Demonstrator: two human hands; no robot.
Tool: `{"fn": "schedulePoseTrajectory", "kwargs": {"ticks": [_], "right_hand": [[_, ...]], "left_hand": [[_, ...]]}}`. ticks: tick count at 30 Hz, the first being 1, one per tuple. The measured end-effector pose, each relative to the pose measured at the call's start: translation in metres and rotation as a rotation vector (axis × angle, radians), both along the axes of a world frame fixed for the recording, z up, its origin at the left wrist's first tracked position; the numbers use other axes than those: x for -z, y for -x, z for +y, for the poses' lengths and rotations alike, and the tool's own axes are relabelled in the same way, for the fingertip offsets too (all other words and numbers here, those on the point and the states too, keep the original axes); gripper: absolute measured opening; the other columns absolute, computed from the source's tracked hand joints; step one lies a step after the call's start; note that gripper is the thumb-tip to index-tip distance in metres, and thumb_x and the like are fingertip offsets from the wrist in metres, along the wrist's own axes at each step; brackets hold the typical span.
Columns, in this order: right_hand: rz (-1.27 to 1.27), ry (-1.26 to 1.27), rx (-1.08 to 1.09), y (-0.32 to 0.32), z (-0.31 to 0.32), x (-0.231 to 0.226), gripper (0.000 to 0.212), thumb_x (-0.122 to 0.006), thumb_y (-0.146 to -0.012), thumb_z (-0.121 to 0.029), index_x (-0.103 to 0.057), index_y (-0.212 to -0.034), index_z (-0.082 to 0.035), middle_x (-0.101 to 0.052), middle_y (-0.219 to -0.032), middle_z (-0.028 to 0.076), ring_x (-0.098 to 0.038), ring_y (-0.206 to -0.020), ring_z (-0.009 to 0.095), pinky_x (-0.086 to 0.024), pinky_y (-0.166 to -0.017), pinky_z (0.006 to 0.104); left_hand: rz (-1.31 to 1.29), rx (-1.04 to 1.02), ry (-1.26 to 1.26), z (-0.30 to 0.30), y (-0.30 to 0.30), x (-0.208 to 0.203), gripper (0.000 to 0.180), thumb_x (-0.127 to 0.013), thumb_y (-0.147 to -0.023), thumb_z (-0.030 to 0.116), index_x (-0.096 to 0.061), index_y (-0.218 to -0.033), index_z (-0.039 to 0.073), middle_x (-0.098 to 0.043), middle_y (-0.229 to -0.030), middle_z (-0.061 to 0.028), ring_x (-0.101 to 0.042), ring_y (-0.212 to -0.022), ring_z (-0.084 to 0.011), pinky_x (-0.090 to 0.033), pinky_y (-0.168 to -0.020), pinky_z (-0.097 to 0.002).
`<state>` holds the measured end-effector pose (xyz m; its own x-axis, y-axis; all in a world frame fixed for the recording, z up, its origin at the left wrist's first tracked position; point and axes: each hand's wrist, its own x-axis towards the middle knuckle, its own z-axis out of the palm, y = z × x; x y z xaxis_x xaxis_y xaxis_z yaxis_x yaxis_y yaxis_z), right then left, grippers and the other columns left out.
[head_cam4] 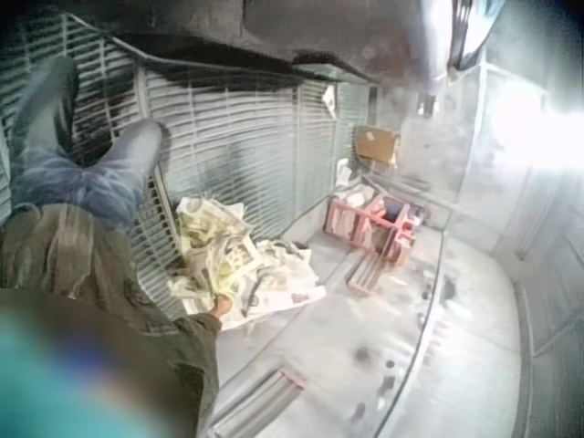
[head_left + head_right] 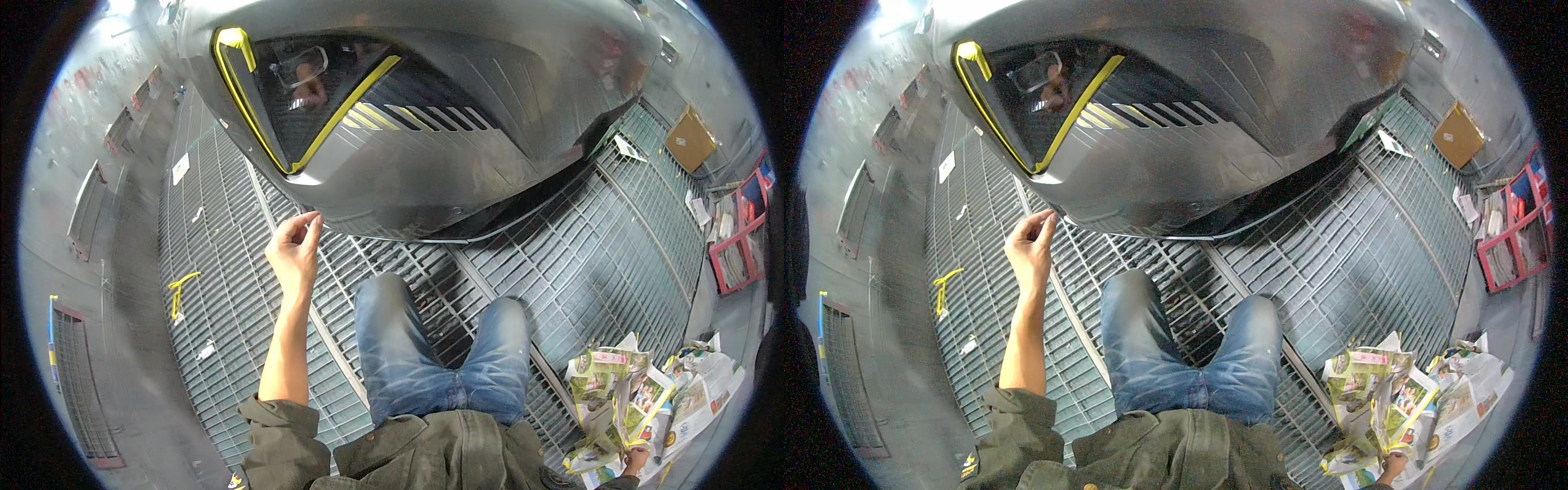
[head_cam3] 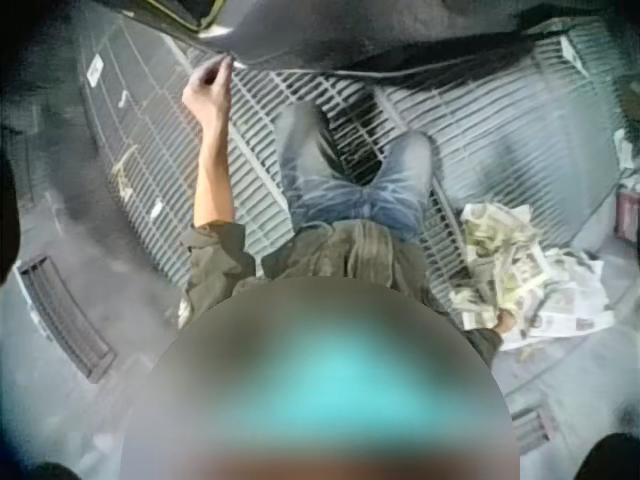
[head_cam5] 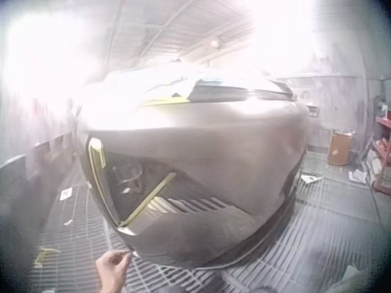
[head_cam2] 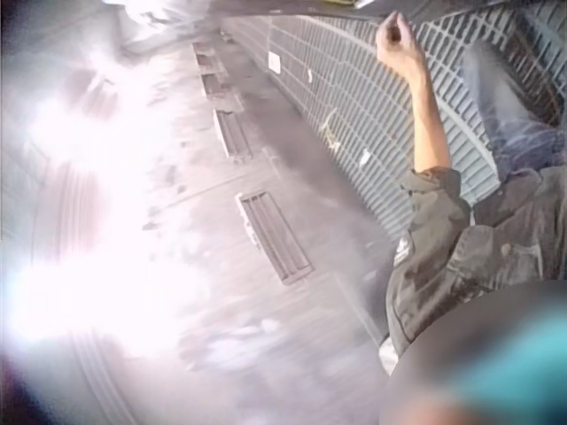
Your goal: The person removes newspaper and yellow masking tape from the front bumper and headlight area of a silver car. They peel off the tape strips by hand and gather the debris.
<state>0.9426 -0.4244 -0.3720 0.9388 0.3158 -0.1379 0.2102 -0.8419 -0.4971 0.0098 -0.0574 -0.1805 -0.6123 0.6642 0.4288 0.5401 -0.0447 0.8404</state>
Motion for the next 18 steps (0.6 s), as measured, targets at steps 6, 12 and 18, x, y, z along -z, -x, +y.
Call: {"fn": "schedulePoseTrajectory", "kwargs": {"ticks": [6, 12, 18], "right_hand": [[-0.054, -0.142, -0.021, -0.042, 0.013, -0.022, 0.042, -0.090, -0.070, -0.030, -0.062, -0.077, 0.001, -0.061, -0.069, 0.013, -0.055, -0.045, 0.022, -0.041, -0.038, 0.0338], [-0.676, 0.129, -0.358, -0.062, 0.015, -0.027, 0.023, -0.075, -0.077, -0.016, -0.065, -0.089, 0.001, -0.062, -0.066, 0.011, -0.060, -0.051, 0.022, -0.049, -0.046, 0.0360], [0.065, -0.073, -0.070, -0.058, 0.042, -0.042, 0.017, -0.064, -0.081, -0.007, -0.064, -0.097, 0.000, -0.062, -0.065, 0.013, -0.061, -0.050, 0.022, -0.050, -0.046, 0.0356]], "left_hand": [[-0.008, 0.045, -0.047, 0.010, 0.001, 0.002, 0.013, -0.078, -0.085, 0.012, -0.076, -0.096, 0.005, -0.055, -0.067, 0.0038, -0.045, -0.060, -0.0041, -0.038, -0.056, -0.0217], [0.039, 0.018, -0.065, 0.024, 0.008, -0.010, 0.013, -0.077, -0.086, 0.013, -0.075, -0.096, 0.004, -0.056, -0.067, -0.0001, -0.048, -0.059, -0.0068, -0.040, -0.056, -0.0238], [0.204, 0.011, -0.136, 0.049, 0.009, -0.041, 0.013, -0.077, -0.084, 0.011, -0.076, -0.095, 0.004, -0.054, -0.067, -0.0019, -0.048, -0.058, -0.0090, -0.040, -0.055, -0.0255]]}}
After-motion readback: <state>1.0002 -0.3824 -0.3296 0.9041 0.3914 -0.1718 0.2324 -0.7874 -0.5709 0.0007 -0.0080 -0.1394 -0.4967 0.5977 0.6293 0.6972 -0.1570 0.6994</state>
